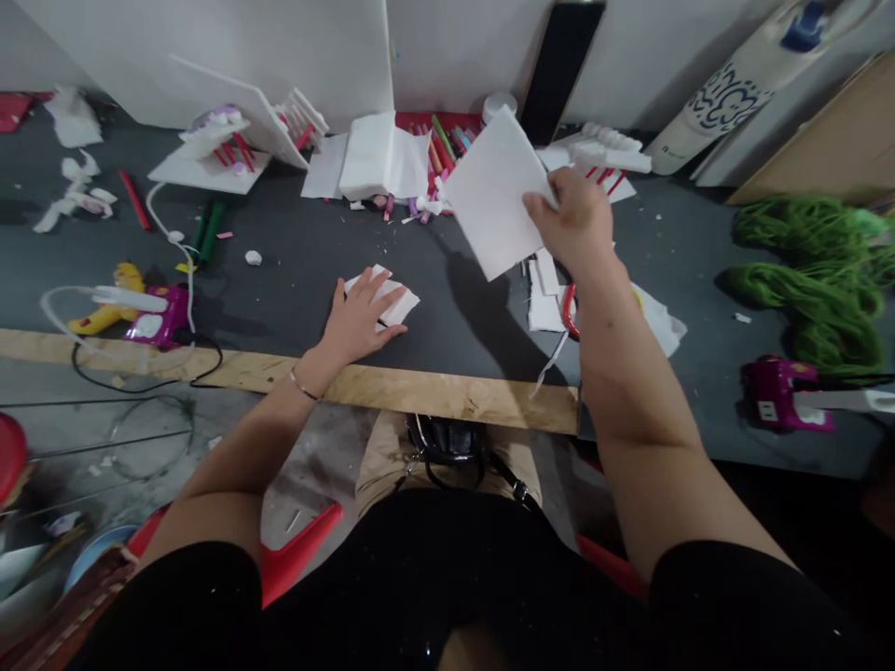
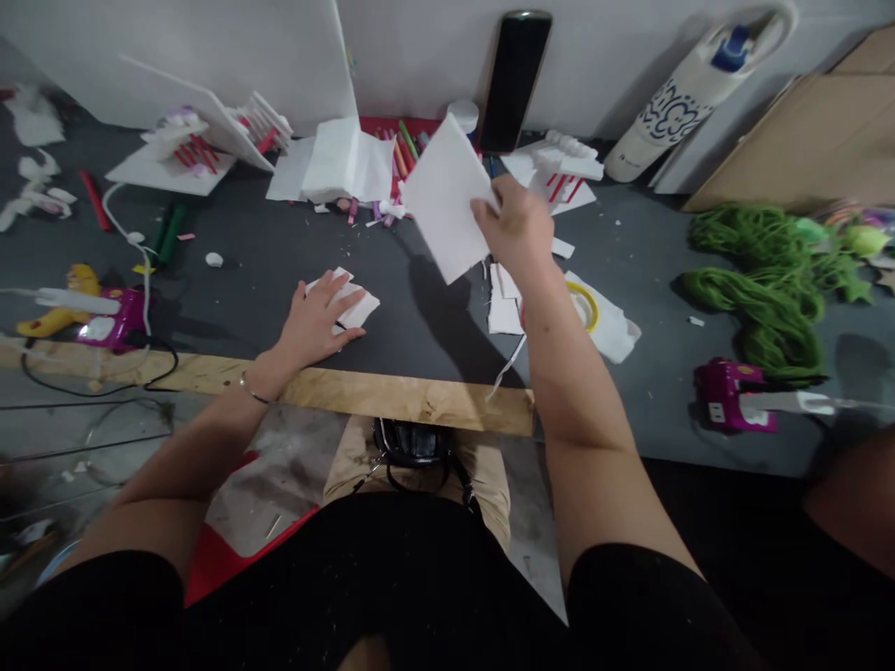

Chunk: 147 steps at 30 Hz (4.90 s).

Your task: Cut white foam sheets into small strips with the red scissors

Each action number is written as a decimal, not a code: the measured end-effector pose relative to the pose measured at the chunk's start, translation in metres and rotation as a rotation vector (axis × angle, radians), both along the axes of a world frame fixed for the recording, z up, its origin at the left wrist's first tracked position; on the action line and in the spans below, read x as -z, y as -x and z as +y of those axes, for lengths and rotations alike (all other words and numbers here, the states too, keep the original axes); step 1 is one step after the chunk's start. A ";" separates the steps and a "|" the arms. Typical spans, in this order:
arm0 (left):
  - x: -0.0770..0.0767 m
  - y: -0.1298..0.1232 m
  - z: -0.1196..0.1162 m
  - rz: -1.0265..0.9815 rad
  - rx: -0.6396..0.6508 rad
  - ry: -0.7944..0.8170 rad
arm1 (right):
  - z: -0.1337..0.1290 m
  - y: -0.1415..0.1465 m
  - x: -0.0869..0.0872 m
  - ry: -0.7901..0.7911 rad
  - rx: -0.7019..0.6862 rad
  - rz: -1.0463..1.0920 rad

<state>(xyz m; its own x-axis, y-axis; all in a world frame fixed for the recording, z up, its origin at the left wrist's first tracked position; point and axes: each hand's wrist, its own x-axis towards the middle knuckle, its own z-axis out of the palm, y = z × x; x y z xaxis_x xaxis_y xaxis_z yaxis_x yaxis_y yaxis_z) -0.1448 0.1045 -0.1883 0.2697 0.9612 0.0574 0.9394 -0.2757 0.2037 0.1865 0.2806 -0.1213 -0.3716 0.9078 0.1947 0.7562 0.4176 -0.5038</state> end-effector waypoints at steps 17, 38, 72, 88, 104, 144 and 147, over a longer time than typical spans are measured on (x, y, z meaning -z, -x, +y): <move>0.001 -0.011 0.001 -0.004 0.267 0.000 | 0.022 0.088 -0.051 -0.001 0.049 -0.218; -0.003 0.001 0.007 -0.188 0.124 -0.066 | -0.033 -0.010 0.037 0.218 0.200 0.218; -0.010 0.007 -0.014 -0.134 -0.117 -0.396 | -0.092 0.014 0.013 0.553 0.066 0.008; -0.024 0.002 0.003 0.031 -0.105 -0.164 | -0.094 -0.009 0.023 0.184 0.049 -0.221; -0.014 0.000 -0.012 -0.098 -0.246 -0.203 | -0.099 0.044 0.066 0.119 -0.385 0.171; 0.001 -0.043 0.076 -0.171 0.062 0.096 | -0.053 0.038 0.087 0.005 -0.273 0.107; 0.006 -0.041 0.073 -0.198 0.039 0.091 | -0.062 0.040 0.093 0.008 -0.254 0.061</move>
<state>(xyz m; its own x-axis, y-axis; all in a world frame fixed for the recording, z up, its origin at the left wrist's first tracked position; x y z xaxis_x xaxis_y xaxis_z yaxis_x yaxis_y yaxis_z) -0.1033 0.1773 -0.1944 0.2991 0.9539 0.0268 0.8673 -0.2834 0.4092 0.1469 0.2182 -0.2140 -0.5758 0.7883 0.2168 0.5959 0.5862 -0.5489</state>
